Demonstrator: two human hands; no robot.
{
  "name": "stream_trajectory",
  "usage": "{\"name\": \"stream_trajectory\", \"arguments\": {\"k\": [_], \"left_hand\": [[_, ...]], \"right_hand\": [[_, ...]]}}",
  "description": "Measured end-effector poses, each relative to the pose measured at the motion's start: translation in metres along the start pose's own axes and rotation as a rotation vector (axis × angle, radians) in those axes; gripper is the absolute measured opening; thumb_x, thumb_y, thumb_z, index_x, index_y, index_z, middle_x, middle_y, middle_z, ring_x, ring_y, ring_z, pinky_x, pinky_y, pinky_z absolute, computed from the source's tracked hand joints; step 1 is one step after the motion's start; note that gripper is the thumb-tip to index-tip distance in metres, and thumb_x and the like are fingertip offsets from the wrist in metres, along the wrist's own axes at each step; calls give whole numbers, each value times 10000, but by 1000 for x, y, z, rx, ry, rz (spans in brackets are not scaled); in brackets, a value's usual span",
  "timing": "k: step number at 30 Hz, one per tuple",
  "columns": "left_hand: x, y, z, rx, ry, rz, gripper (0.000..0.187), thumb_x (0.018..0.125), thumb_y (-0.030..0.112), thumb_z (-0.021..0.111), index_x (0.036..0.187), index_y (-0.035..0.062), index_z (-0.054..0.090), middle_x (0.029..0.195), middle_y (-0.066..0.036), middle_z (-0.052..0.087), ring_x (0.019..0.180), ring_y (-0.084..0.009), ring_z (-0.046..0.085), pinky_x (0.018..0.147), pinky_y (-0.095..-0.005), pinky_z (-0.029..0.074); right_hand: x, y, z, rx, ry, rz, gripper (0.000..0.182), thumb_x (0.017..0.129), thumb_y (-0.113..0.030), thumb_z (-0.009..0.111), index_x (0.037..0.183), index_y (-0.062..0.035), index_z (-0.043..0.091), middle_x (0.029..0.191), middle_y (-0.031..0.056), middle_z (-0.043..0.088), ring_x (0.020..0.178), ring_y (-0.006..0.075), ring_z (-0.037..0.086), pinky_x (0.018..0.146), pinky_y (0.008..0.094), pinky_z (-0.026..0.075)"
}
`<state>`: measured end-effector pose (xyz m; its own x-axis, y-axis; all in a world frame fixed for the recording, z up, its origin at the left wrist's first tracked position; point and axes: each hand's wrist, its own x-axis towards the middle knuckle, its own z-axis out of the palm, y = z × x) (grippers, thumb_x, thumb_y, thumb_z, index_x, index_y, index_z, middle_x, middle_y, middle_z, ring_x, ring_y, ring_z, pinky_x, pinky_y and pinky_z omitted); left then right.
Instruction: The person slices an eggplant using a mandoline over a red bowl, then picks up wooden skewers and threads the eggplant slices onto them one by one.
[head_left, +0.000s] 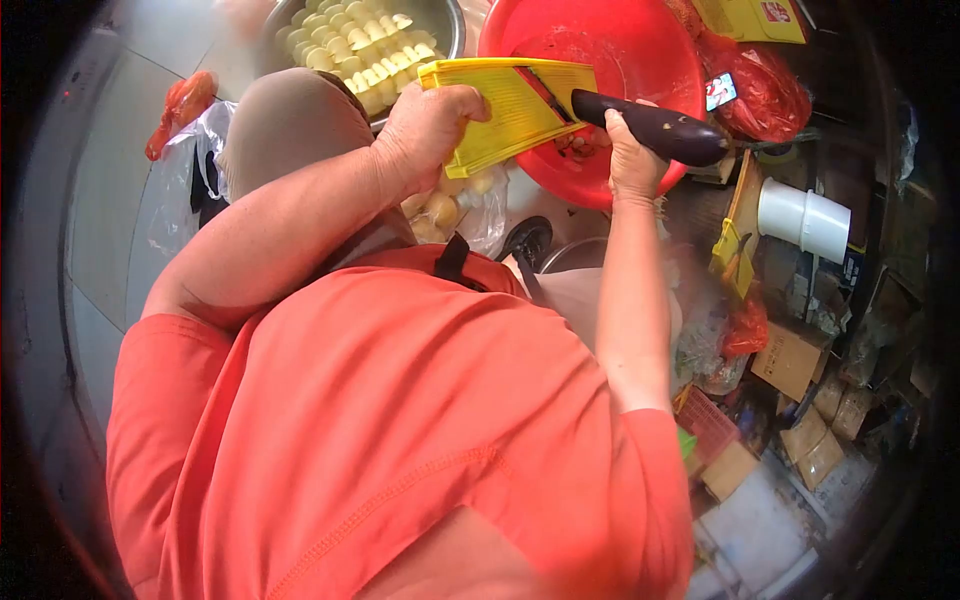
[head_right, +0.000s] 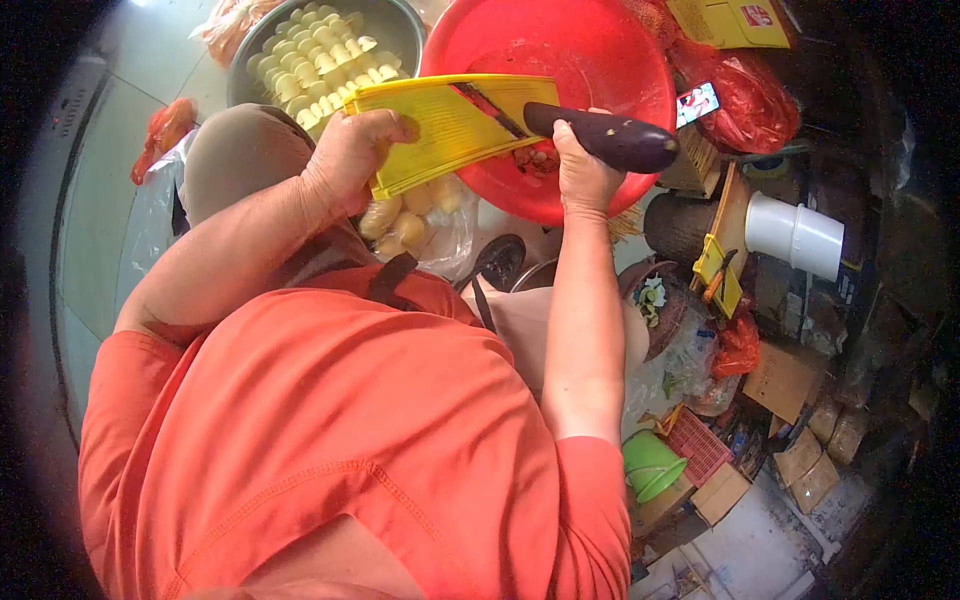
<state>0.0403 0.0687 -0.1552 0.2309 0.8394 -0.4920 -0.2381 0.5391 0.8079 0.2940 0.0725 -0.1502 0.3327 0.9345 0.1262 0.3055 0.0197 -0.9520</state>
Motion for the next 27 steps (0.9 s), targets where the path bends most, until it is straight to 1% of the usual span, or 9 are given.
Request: {"name": "stream_trajectory", "arguments": {"k": [5,8,10,13,14,15,17,21,27], "left_hand": [[-7,7,7,-41,23,-77,231,785,188,589,865,-14,664,755,-117,612,694,-182,590,653,-340,491],[-6,9,8,-215,80,-93,216,769,177,592,850,-9,665,744,-112,608,663,-180,577,621,-340,485],[3,-3,0,36,-60,81,290,731,62,561,996,-47,600,912,-141,643,779,-255,643,714,-379,528],[-3,10,4,-183,-12,-97,283,737,64,565,995,-49,598,914,-139,639,781,-255,642,712,-378,529],[-5,10,5,-188,-6,-102,283,737,64,565,995,-49,598,914,-139,639,781,-255,642,712,-378,529],[-6,10,5,-177,7,-91,283,741,68,566,996,-49,597,914,-139,638,778,-256,642,712,-378,530],[-5,8,4,-156,12,-76,283,744,73,567,997,-50,596,914,-138,637,774,-256,642,712,-379,530],[1,-3,-1,67,-16,41,186,787,142,582,905,32,675,767,-136,603,673,-193,572,651,-324,492],[0,-3,0,51,-2,106,168,785,110,577,887,19,675,759,-124,615,682,-180,594,641,-310,497]], "right_hand": [[-50,-65,38,182,-213,-150,495,700,-71,748,1120,-40,487,1049,70,584,924,158,577,876,308,467],[-22,-20,20,90,-76,-116,427,714,-46,732,1079,-40,511,1007,58,586,903,163,583,851,311,481],[2,8,-1,23,22,25,386,713,-43,727,1045,-42,531,968,47,584,857,167,588,795,304,501],[-19,-34,18,55,-94,-12,412,713,-42,731,1067,-43,521,991,56,588,844,162,592,760,296,510],[-29,-34,25,72,-144,-200,438,711,-36,734,1086,-45,509,1010,64,590,841,156,595,753,293,513],[-49,-69,37,196,-211,-70,464,708,-35,737,1105,-47,497,1027,72,590,862,161,594,785,295,505],[-44,-53,38,194,-160,-195,423,714,-18,723,1081,-46,515,1007,65,594,826,163,599,781,293,506],[0,-3,8,83,15,48,359,713,-22,723,1028,-41,553,947,50,602,832,150,591,758,288,503],[-47,-60,43,204,-150,-151,408,702,-72,748,1056,-42,547,986,64,600,910,171,580,860,325,473]]}}
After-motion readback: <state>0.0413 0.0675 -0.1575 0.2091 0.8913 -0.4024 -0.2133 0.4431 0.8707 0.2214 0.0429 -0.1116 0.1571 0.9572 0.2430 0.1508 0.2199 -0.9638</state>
